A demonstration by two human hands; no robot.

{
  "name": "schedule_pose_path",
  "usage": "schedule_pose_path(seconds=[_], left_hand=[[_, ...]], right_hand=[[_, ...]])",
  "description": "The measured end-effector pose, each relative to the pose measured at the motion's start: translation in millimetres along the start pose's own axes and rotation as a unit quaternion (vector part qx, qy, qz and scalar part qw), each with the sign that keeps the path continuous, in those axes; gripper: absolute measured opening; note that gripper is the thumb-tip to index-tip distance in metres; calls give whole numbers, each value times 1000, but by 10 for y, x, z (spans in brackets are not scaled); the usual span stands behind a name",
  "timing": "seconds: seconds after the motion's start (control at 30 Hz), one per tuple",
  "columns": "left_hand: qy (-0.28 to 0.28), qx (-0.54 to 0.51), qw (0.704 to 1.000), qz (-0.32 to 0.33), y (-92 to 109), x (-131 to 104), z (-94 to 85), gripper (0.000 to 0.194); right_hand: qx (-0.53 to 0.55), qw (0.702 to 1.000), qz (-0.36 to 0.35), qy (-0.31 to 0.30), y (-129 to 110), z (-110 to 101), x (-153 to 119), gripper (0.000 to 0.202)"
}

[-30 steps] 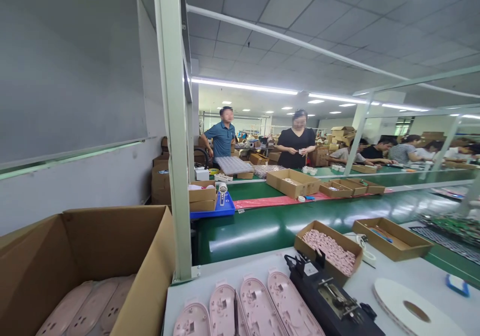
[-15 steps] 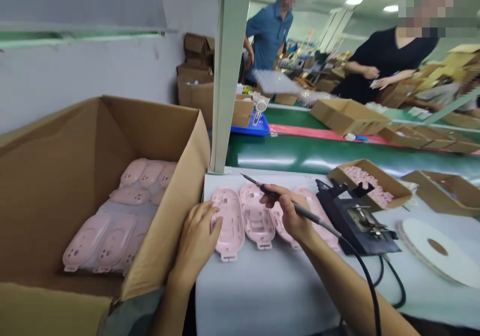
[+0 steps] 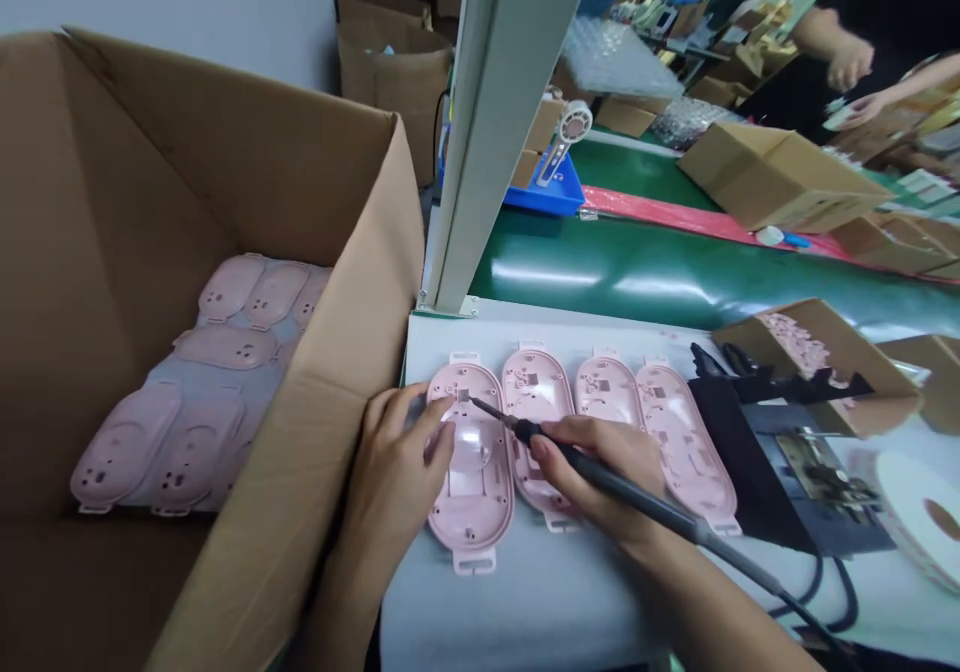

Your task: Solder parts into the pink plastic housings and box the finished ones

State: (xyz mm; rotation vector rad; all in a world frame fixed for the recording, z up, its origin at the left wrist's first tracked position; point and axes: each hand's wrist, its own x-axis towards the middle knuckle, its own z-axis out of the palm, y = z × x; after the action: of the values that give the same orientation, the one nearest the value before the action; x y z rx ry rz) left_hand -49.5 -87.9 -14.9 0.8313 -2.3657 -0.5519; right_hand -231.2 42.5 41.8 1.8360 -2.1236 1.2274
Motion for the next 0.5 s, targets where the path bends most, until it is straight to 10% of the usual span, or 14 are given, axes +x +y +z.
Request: schedule_pose_path(seconds=[0.5], left_hand=[[-48,42,998,29,-33,327,28,15]], right_hand=[[54,995,-56,64,111,124,-46,9]])
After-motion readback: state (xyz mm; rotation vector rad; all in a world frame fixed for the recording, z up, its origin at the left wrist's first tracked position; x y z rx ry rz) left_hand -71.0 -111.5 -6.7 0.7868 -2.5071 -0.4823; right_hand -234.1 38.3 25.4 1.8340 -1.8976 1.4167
